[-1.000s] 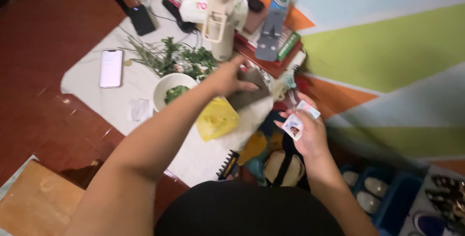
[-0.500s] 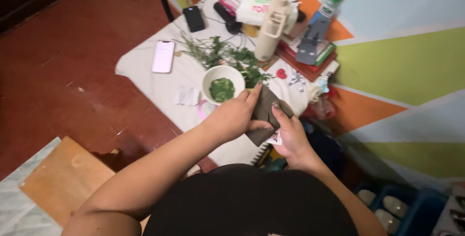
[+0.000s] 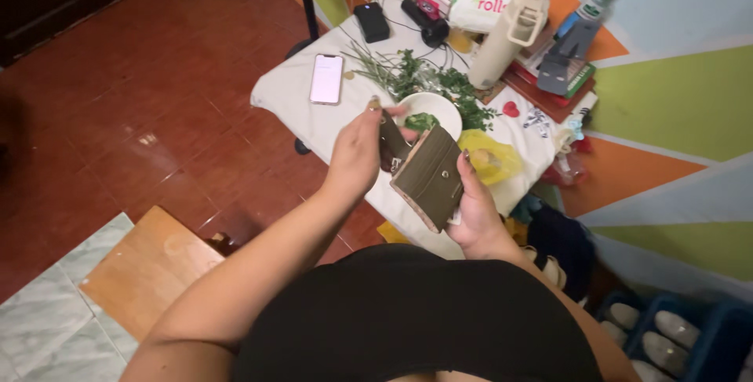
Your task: The person organizes items on a table, handling a small plastic bag, a pink pouch, a wallet, and plastic bags. They place a plastic bag on a shelf, open the pouch to remove and fold a receipt, and then open the wallet to place an ID card inside.
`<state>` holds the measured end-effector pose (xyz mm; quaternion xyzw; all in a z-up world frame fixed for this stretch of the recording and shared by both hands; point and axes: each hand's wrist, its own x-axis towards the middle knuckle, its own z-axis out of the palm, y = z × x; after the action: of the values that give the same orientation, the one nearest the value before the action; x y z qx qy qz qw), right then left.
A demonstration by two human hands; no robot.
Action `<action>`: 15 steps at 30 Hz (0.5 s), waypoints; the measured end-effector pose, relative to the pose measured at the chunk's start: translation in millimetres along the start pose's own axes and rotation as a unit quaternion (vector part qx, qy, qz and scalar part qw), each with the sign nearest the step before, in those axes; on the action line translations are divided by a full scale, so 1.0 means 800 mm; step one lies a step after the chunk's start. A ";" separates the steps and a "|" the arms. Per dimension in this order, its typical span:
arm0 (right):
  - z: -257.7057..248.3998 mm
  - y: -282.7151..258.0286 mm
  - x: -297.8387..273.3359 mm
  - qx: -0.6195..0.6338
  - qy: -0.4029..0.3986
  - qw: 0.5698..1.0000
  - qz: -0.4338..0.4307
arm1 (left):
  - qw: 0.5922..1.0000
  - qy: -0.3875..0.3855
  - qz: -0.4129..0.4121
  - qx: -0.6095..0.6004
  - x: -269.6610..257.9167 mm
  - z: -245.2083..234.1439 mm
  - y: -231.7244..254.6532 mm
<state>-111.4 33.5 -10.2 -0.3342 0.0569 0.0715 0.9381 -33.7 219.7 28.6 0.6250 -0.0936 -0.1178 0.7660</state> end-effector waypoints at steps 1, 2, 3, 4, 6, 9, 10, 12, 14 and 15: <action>0.007 0.004 0.002 -0.004 0.001 1.000 0.005 | 0.998 -0.012 -0.001 -0.068 -0.005 -0.004 -0.004; 0.012 0.007 0.003 -0.009 0.004 1.000 0.010 | 0.990 -0.026 -0.002 -0.136 -0.010 -0.005 -0.009; 0.016 0.014 0.006 0.015 -0.006 1.000 0.022 | 0.989 -0.062 0.068 -0.117 -0.022 -0.004 -0.016; 0.018 0.023 0.009 0.037 -0.016 0.999 0.035 | 0.981 -0.099 0.137 -0.100 -0.040 0.000 -0.023; 0.018 0.034 0.012 0.071 -0.020 0.996 0.054 | 0.970 -0.144 0.181 -0.076 -0.053 -0.002 -0.024; 0.016 0.046 0.011 0.045 0.016 0.997 0.056 | 0.976 -0.145 0.073 -0.146 -0.065 -0.016 -0.017; 0.016 0.048 0.012 -0.004 0.038 0.998 0.044 | 0.966 -0.131 0.016 -0.223 -0.057 -0.023 -0.014; 0.021 0.052 0.012 -0.066 0.056 0.996 0.033 | 0.938 -0.099 -0.062 -0.326 -0.052 -0.031 -0.013; 0.028 0.055 0.011 -0.092 0.049 0.994 0.036 | 0.917 -0.065 -0.105 -0.380 -0.050 -0.036 -0.013; 0.031 0.054 0.011 -0.103 0.047 0.993 0.041 | 0.912 -0.038 -0.127 -0.387 -0.047 -0.038 -0.012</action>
<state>-108.5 83.3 -19.3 -0.4294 0.1073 0.0992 0.8912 -61.2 257.3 13.6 0.2809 0.0102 -0.2646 0.9225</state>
